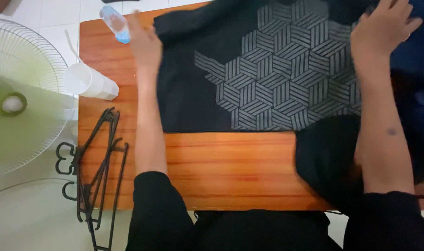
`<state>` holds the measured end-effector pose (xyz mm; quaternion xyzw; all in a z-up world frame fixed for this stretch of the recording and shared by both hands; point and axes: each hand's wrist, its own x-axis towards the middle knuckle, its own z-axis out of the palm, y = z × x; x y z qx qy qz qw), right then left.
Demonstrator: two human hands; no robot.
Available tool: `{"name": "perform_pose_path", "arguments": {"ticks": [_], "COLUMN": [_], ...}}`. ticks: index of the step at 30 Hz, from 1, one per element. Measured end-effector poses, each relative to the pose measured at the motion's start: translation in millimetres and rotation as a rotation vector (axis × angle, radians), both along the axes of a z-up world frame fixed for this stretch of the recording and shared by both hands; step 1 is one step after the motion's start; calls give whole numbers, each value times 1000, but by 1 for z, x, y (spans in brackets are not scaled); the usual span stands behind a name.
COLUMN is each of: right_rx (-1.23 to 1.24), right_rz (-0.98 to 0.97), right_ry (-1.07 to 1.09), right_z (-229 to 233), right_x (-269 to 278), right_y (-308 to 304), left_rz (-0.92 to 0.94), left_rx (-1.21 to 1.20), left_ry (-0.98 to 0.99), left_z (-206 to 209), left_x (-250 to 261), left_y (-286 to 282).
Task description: The recorder is putting a polo shirt on a hanger and preparing another shirt on a table.
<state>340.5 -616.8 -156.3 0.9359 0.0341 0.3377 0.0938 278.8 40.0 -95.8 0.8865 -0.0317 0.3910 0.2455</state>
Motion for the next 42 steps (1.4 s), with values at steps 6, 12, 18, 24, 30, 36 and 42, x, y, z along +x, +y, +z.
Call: {"name": "perform_pose_path", "arguments": {"ticks": [6, 12, 18, 24, 30, 36, 42], "right_rx": [113, 390, 320, 330, 291, 314, 295], "right_rz": [456, 589, 539, 530, 484, 465, 454], "right_ry": [249, 607, 649, 649, 646, 677, 687], "right_z": [81, 54, 52, 57, 48, 64, 59], "right_x": [-134, -205, -231, -254, -271, -285, -301], "right_y": [127, 149, 149, 151, 150, 155, 154], "left_rz": [-65, -61, -68, -90, -87, -109, -111], "left_rx": [207, 336, 383, 361, 410, 353, 363], "left_ry": [485, 590, 627, 658, 635, 594, 609], "left_z": [-5, -6, 1, 9, -2, 4, 6], "left_x": [-92, -156, -188, -202, -209, -230, -241], "left_y": [-91, -81, -84, -86, -81, -85, -84]}}
